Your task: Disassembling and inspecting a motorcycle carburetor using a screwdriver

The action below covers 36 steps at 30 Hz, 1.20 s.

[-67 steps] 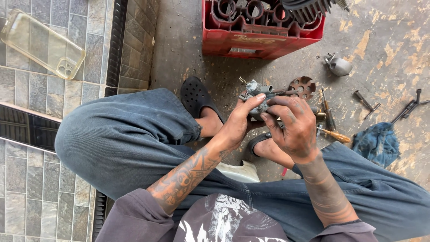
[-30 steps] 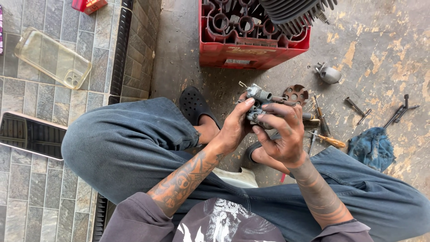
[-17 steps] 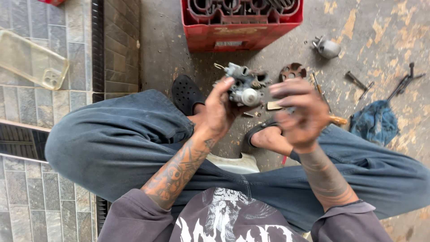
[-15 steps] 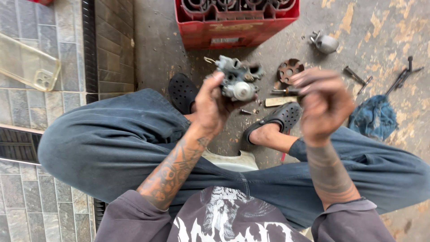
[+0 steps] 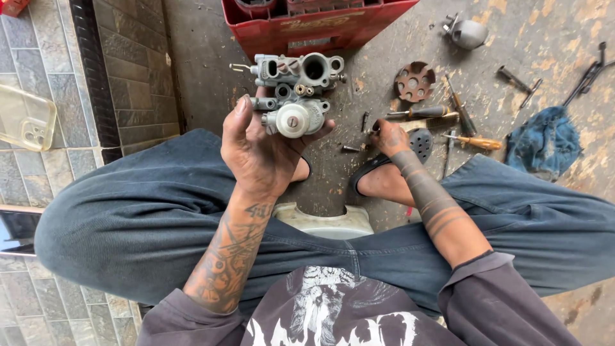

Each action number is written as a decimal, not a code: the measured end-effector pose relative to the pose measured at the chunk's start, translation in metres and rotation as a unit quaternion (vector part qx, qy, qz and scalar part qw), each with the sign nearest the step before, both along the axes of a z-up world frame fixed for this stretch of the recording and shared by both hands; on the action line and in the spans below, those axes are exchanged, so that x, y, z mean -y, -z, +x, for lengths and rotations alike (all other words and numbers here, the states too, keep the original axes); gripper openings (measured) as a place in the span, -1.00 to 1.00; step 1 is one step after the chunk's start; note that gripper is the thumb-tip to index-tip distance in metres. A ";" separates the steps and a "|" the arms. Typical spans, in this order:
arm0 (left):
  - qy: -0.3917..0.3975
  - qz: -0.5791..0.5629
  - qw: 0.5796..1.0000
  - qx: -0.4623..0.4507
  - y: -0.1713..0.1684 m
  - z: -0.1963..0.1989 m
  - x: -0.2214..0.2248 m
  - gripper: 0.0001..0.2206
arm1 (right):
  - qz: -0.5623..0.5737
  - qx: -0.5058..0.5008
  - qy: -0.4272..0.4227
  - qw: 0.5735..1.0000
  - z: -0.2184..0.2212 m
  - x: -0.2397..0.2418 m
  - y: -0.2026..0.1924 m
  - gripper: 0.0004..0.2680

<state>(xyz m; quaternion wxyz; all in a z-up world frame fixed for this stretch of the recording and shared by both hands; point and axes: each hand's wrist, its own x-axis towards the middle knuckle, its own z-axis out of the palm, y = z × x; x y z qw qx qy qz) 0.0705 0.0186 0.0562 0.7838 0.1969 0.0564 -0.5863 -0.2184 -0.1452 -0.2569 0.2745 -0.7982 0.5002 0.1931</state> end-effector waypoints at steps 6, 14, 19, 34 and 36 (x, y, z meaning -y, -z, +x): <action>0.012 -0.005 1.000 0.008 0.006 -0.001 0.001 -0.56 | -0.104 -0.007 -0.094 0.990 -0.006 -0.013 0.028 -0.81; 0.018 0.014 1.000 0.008 0.009 -0.003 0.004 -0.60 | -0.133 0.041 -0.085 0.987 -0.009 -0.020 0.032 -0.94; 0.019 0.023 0.999 0.034 0.004 -0.008 0.007 -0.58 | -0.117 0.072 -0.087 0.987 -0.006 -0.020 0.018 -0.93; 0.046 0.030 0.996 0.076 0.025 -0.020 0.015 -0.30 | -0.124 0.669 0.167 0.714 0.109 -0.003 -0.296 -0.93; 0.063 0.038 0.994 0.084 0.023 -0.023 0.016 -0.30 | -0.188 0.666 0.076 0.718 0.107 -0.027 -0.331 -0.90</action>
